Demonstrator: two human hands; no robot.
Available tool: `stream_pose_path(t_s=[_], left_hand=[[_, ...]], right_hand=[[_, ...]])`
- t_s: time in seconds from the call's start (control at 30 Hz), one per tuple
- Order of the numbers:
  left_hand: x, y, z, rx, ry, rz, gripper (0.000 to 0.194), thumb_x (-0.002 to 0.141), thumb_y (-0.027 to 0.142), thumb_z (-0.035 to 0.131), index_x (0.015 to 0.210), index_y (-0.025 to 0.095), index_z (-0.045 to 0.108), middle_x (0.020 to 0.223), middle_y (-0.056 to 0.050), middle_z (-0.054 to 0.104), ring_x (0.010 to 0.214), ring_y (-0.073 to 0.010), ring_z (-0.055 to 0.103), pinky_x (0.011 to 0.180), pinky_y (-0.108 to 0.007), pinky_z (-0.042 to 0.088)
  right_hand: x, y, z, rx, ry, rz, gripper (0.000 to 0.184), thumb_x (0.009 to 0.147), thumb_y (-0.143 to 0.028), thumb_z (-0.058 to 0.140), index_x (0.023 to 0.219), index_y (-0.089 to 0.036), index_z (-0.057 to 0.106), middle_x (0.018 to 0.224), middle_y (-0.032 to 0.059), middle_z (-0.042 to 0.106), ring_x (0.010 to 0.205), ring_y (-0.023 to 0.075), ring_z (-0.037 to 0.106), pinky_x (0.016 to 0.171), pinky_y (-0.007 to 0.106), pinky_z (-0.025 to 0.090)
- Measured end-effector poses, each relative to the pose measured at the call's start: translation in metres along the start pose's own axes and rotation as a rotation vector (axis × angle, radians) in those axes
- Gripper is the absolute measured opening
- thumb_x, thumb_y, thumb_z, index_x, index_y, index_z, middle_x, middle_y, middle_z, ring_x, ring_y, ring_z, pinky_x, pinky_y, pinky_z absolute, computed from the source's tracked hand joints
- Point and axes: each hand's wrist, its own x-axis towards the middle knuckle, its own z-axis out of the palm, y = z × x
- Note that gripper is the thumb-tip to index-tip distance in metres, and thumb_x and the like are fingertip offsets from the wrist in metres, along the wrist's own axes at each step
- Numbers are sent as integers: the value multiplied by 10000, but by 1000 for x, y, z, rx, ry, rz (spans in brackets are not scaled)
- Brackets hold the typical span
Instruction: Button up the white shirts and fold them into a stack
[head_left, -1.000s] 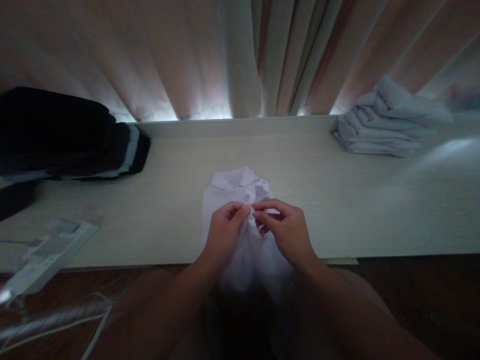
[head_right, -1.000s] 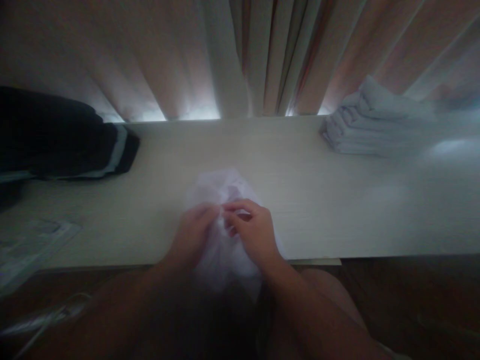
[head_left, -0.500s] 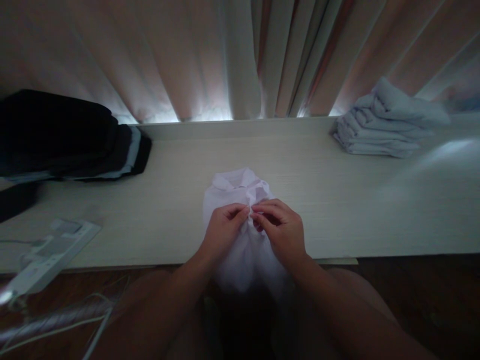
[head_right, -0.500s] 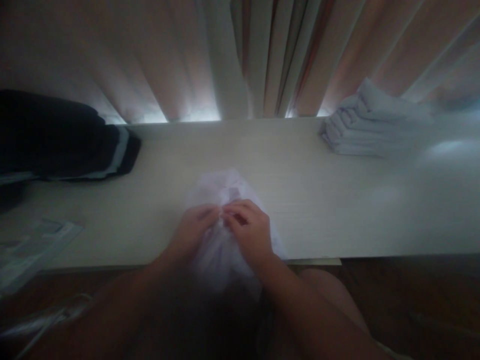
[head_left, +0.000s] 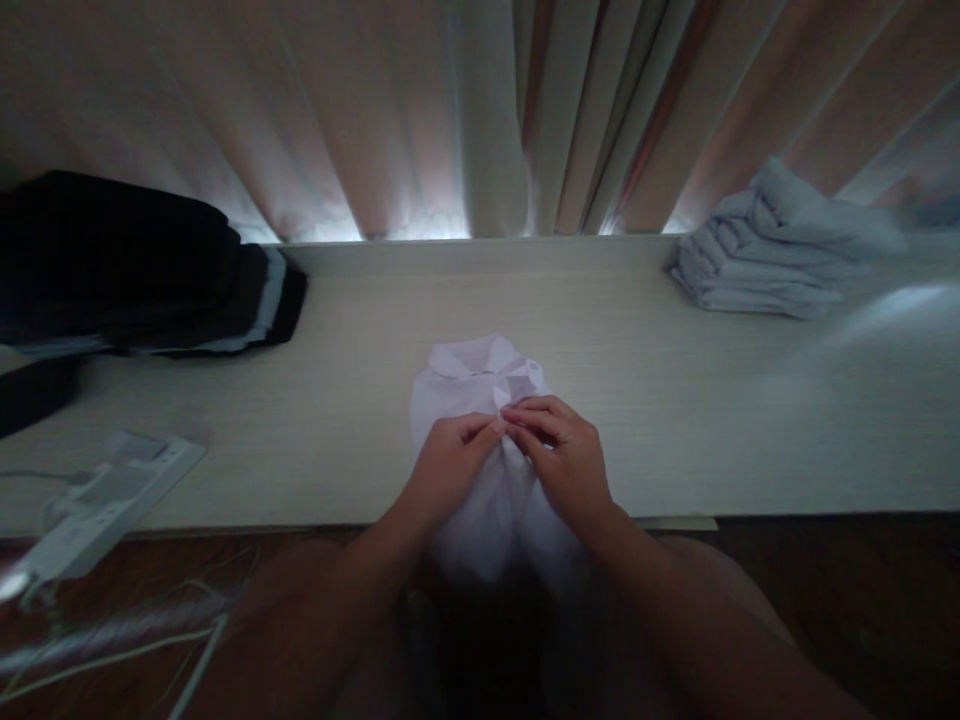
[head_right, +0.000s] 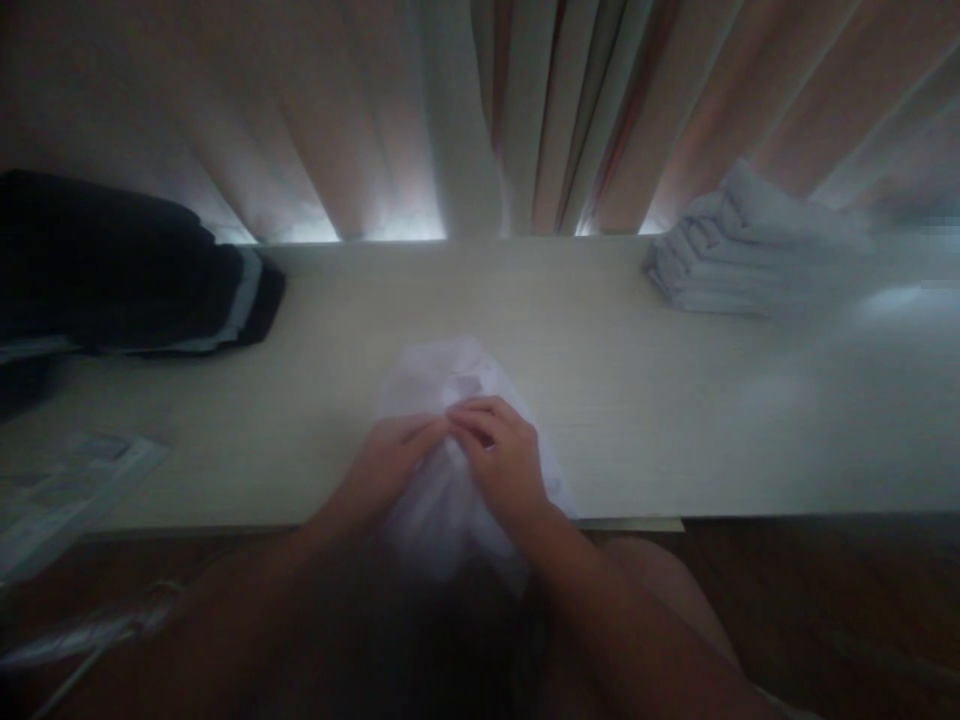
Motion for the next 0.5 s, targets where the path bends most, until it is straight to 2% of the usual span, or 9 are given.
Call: stream_pose_path(t_s=[0.2,0.33,0.5], left_hand=[[-1,3,-1,34,26,1,249,899,325,576,847,212,792,816,-32,755,795,-204,663,727,-274,475],[-1,3,1,13,-5,24,245,907,339,582,934,223,796,905,-41,772,858,-217,684,773,-282,483],[-2,4,1,19,-31,-19,206,886,284,613,949,210,795,893,-37,775,846,-211,696,756,-271,496]], right_hand=[[2,4,-4,177,-42,145,134,861,-261,669,945,-229,769,1013,56,702,799,164,672,715,302,558],[6,6,-8,202,-71,217,140,824,-294,706,919,-198,743,907,47,713,689,147,655,633,278,534],[9,6,-13,161,-113,275,162,802,-296,715,920,-185,729,854,48,727,683,154,655,619,270,520]])
